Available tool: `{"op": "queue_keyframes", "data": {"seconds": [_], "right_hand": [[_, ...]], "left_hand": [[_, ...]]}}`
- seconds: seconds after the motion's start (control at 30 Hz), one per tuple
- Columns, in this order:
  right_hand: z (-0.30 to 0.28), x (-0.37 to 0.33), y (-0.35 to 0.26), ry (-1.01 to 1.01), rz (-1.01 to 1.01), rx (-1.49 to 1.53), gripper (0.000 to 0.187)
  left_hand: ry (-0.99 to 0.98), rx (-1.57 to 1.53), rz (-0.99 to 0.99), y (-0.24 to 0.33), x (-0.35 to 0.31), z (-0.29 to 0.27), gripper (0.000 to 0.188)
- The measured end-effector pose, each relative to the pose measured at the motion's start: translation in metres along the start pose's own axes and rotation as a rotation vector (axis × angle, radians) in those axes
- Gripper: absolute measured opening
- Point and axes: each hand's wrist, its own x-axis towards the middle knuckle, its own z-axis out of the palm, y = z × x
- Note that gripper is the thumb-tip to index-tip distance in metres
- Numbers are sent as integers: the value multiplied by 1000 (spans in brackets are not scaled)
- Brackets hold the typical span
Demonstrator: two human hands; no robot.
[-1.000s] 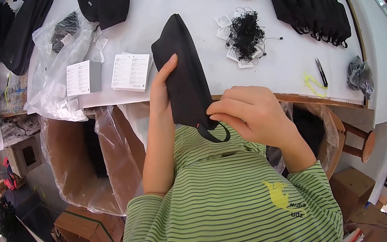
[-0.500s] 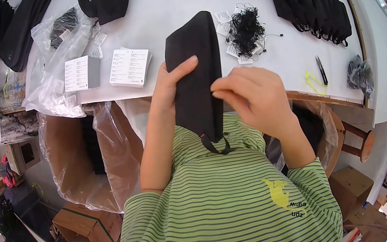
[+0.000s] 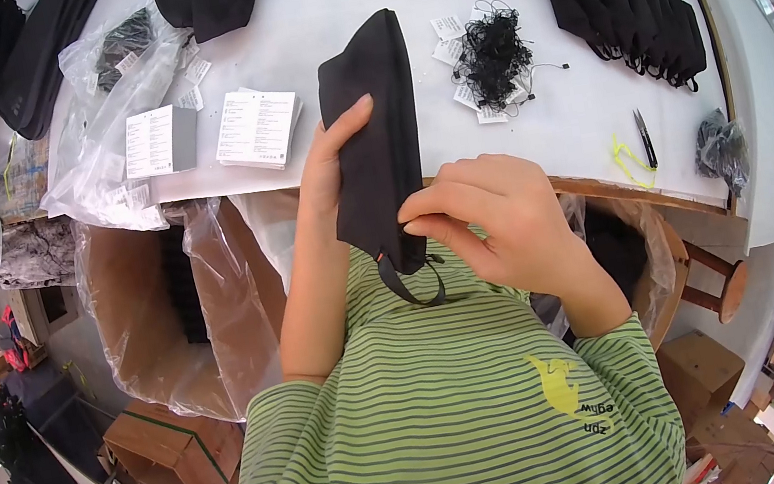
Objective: Packaging black fabric cases with instruction cards and small black components in an industrial setting.
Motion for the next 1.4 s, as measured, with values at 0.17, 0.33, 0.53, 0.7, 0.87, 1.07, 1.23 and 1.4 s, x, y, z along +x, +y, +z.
{"op": "queue_keyframes", "data": {"seconds": [0.17, 0.33, 0.53, 0.7, 0.87, 1.07, 1.23, 1.4], "right_hand": [[4, -2, 1, 13, -11, 120, 13], [5, -5, 0, 9, 7, 134, 13], [9, -6, 4, -3, 138, 260, 12], [13, -5, 3, 24, 137, 290, 11], [14, -5, 3, 50, 188, 266, 10], [14, -6, 6, -4, 172, 329, 16], [21, -25, 9, 182, 450, 452, 27], [28, -42, 5, 74, 483, 628, 19]], "left_hand": [[50, 3, 18, 3, 1, 0, 24], [165, 95, 71, 2, 0, 6, 24], [155, 135, 111, 5, 1, -1, 25], [147, 134, 87, 3, 1, -1, 25], [193, 101, 80, 3, -5, 8, 22], [190, 82, 85, 3, 0, 0, 23], [271, 118, 152, 6, 4, -8, 31], [230, 69, 186, 4, 7, -9, 25]]}}
